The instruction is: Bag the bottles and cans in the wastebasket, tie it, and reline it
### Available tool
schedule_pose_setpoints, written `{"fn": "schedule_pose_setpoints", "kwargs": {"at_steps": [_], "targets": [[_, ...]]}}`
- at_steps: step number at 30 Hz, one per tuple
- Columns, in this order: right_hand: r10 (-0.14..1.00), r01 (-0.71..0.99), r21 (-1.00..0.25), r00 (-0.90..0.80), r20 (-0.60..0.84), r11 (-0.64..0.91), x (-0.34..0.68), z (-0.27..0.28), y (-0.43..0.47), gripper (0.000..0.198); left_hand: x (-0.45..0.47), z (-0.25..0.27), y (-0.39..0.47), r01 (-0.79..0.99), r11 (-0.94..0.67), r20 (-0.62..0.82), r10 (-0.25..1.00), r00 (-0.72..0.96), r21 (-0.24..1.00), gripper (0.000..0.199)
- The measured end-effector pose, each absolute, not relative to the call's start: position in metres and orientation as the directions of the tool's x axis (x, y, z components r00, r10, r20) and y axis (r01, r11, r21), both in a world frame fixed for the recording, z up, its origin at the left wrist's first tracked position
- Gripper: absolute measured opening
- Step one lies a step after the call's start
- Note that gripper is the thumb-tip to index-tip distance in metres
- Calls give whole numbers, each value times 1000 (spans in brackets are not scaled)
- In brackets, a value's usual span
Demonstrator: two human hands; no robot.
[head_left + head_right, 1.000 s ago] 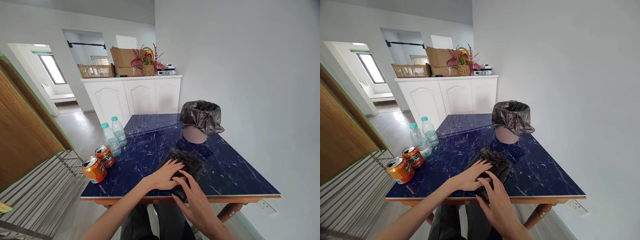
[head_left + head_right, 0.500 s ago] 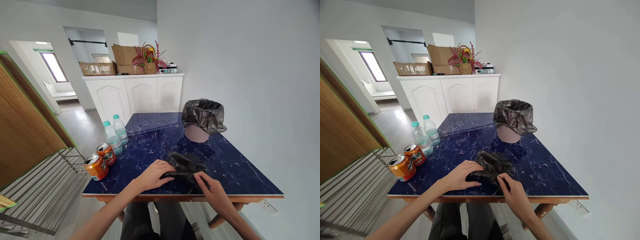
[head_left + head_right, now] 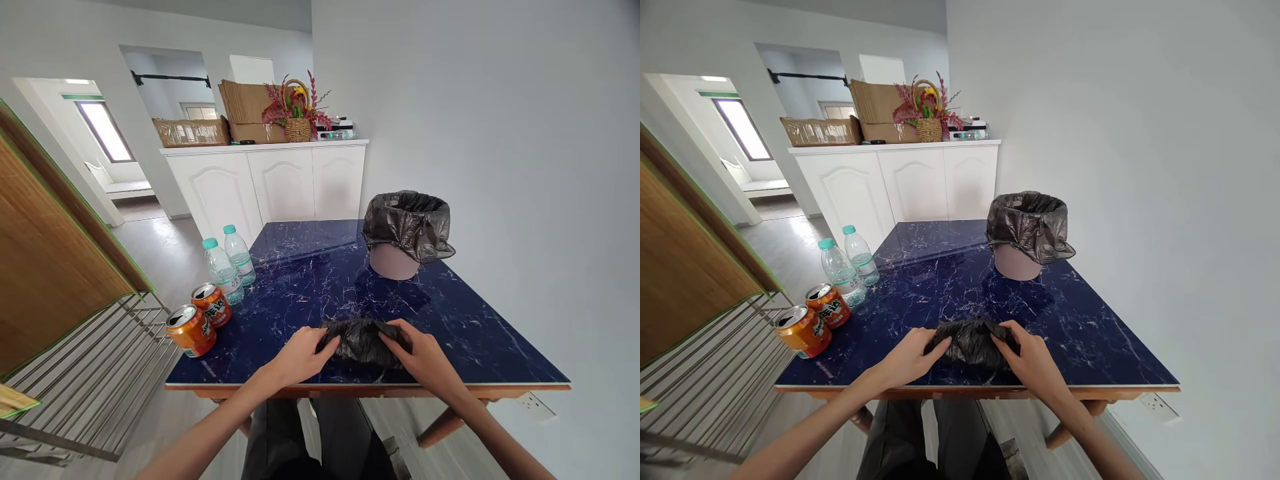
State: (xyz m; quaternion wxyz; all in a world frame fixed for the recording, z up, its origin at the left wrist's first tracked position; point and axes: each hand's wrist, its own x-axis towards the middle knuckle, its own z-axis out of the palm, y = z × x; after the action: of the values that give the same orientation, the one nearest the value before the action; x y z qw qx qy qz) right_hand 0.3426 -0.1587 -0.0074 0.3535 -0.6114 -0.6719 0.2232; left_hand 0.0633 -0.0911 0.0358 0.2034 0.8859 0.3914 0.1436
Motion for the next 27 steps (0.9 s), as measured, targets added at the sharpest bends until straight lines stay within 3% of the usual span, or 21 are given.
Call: {"fn": "schedule_pose_setpoints", "kwargs": {"at_steps": [3,5,8,11,15,21,27], "targets": [[973,732,-676,90,212,80,340,-18,-146,37,66,28,-87,723,-518,80,834,547,457,34],[944,808,-582,118,307,88,336,-22,-146,44,68,25,-86,718,-560,204,826,526,414,40],[824,892,-408,77,562,195,324,-13,-158,55,73,25,-89,632,-740,467,653,596,230,49],[718,897,-251,-99,689,365,305,3,-171,60,82,28,-94,498,-866,482,459,746,53,51],[740,873,-157,-282,611,462,285,0,-164,59,93,20,-88,460,-888,359,420,833,-28,51],[874,916,-185,-257,412,356,299,-37,-124,55,91,-11,-56,520,-854,245,510,825,26,54],[890,908,-223,-253,379,354,312,-46,-118,57,85,-19,-47,554,-831,261,546,796,50,55]]}}
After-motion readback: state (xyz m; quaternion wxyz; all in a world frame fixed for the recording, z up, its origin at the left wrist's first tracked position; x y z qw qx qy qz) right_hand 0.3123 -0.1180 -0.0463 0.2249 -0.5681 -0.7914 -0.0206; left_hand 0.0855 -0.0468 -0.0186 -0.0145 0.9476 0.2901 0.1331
